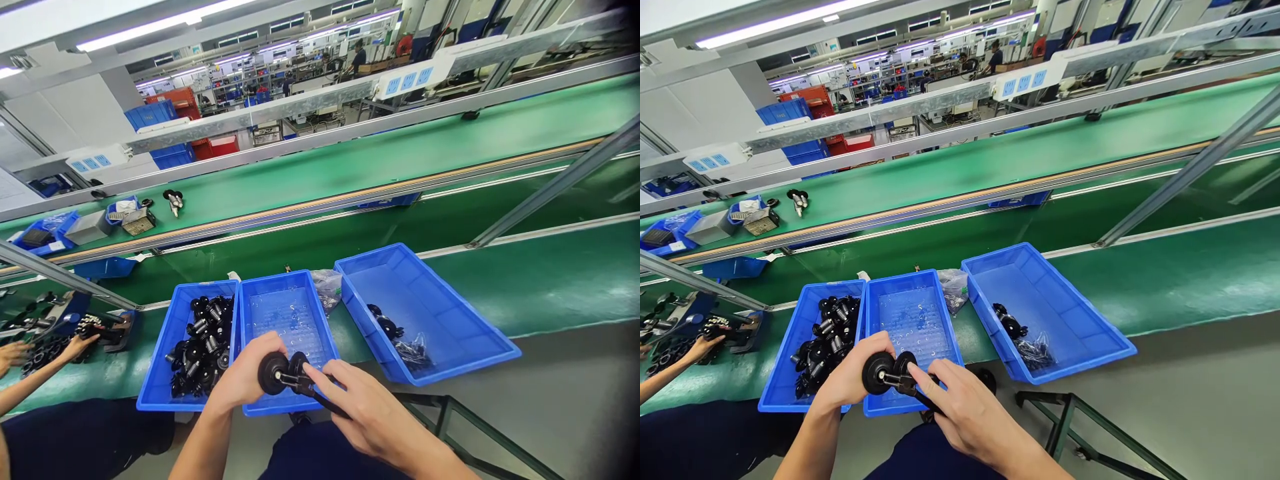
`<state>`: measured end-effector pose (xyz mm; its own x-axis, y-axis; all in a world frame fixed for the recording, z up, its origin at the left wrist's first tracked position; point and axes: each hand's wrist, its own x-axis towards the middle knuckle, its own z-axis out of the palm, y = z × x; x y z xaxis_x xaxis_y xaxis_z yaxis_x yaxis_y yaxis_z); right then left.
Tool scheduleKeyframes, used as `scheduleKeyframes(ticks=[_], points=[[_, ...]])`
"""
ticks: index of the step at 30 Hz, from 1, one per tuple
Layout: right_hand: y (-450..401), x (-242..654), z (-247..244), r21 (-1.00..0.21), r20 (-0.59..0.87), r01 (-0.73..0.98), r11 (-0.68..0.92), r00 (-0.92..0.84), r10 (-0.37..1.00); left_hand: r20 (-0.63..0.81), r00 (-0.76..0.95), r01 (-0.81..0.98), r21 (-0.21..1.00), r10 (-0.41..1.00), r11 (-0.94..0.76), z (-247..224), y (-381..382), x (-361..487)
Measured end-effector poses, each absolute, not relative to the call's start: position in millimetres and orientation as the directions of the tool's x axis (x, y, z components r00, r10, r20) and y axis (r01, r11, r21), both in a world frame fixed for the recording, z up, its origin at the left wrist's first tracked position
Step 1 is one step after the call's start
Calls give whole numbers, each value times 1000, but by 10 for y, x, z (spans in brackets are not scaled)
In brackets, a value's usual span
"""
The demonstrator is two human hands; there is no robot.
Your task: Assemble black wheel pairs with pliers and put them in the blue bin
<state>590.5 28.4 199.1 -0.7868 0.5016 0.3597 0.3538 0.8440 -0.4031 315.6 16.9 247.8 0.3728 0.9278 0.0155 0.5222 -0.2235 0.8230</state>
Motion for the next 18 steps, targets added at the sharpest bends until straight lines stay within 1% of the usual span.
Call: scheduleKeyframes(ticks=[3, 6, 7, 9, 11, 12, 14, 16, 18], points=[[305, 5909, 1926, -412, 330, 354, 839, -801, 500, 14, 380, 521, 823, 925, -227, 2418, 181, 3144], [307, 5878, 1831, -426, 359, 330, 843, -793, 492, 13, 395, 501, 835, 919, -227, 2363, 184, 3142], [300, 5855, 1796, -447, 381, 308, 840, -783, 491, 11, 401, 491, 841, 916, -225, 2343, 182, 3141], [275, 5794, 1729, -556, 439, 236, 797, -730, 523, -2, 395, 483, 851, 919, -205, 2281, 176, 3127], [235, 5731, 1674, -709, 471, 150, 689, -626, 621, -55, 339, 507, 851, 939, -134, 2160, 166, 3078], [215, 5708, 1650, -777, 464, 115, 619, -559, 687, -92, 282, 532, 843, 955, -76, 2069, 159, 3030], [188, 5687, 1597, -871, 387, 105, 480, -453, 803, -161, 115, 587, 807, 980, 64, 1827, 140, 2875], [189, 5698, 1512, -904, 294, 167, 393, -426, 855, -185, -128, 629, 744, 974, 225, 1542, 112, 2632], [218, 5722, 1371, -887, 230, 270, 374, -444, 866, -154, -394, 632, 671, 906, 389, 1281, 77, 2319]])
